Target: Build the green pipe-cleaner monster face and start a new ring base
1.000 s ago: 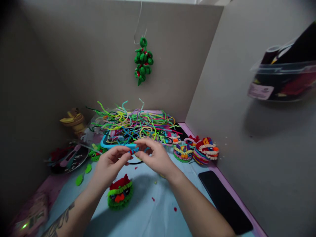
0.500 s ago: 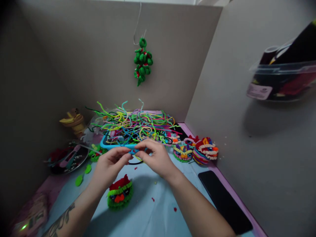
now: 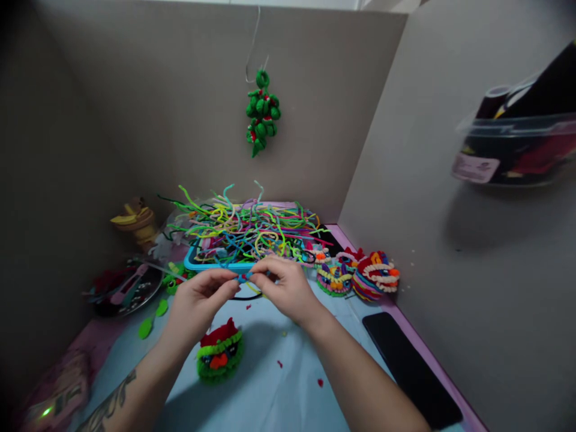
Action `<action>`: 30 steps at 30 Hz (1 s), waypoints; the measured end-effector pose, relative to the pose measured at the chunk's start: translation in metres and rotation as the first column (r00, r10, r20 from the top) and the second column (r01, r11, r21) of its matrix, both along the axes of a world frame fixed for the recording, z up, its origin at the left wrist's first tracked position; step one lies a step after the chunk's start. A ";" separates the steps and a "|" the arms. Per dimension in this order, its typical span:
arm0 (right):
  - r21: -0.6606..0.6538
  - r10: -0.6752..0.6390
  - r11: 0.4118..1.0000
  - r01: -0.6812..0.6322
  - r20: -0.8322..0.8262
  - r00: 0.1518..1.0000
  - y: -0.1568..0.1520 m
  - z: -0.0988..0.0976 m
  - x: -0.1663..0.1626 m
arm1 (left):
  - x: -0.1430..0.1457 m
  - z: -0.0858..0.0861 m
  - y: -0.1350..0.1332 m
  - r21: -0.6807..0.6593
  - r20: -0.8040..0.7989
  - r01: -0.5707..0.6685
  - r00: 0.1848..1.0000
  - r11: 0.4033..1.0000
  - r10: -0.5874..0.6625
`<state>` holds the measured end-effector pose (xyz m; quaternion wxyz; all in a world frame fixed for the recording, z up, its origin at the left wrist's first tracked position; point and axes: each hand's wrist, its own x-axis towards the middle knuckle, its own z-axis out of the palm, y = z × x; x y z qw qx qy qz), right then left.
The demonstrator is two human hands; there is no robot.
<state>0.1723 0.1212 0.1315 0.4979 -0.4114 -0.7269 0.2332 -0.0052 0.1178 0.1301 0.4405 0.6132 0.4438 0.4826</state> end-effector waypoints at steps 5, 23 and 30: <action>0.020 0.011 1.000 -0.010 -0.047 0.999 -0.005 0.001 -0.006 | 0.001 0.002 -0.001 0.072 -0.001 -0.051 0.999 0.996 0.051; 0.118 -0.042 0.992 0.039 0.019 0.999 -0.006 -0.004 -0.011 | 0.004 0.000 -0.003 0.022 0.022 -0.007 1.000 1.000 0.007; 0.160 -0.013 0.987 0.015 -0.010 1.000 -0.008 -0.004 -0.013 | 0.005 0.002 -0.002 -0.007 0.039 -0.009 0.999 1.000 0.009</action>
